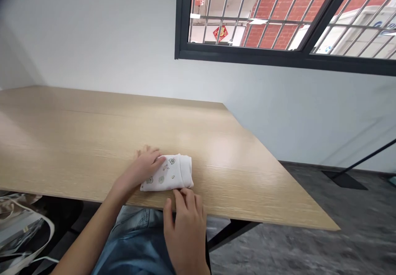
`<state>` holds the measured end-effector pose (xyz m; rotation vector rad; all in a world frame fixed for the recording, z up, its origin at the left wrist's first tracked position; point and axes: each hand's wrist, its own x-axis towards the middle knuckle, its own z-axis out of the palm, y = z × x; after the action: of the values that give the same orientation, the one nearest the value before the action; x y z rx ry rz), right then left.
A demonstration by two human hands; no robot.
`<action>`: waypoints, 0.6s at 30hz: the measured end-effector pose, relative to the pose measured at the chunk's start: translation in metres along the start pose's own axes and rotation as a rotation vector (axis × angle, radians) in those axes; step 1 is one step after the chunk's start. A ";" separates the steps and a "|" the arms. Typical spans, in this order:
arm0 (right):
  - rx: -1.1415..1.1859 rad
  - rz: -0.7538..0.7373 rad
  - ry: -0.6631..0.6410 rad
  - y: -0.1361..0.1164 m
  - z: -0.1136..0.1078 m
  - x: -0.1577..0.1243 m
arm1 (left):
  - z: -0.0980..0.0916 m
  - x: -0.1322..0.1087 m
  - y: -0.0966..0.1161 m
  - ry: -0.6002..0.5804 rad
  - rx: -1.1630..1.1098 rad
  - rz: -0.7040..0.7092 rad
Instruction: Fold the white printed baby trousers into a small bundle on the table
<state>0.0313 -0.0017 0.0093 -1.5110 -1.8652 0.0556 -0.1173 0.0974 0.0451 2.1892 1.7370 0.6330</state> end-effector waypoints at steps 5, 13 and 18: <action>0.122 0.069 -0.168 0.023 0.001 0.041 | 0.009 -0.042 -0.012 0.036 -0.042 -0.017; -0.059 0.058 -0.291 0.017 0.011 0.060 | 0.018 -0.083 -0.008 0.196 -0.261 -0.072; -0.234 0.093 -0.320 0.009 0.016 0.061 | 0.025 -0.078 -0.008 0.286 -0.214 -0.053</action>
<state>0.0270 0.0600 0.0232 -1.8368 -2.1085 0.1333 -0.1259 0.0257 0.0064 1.9767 1.7572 1.1087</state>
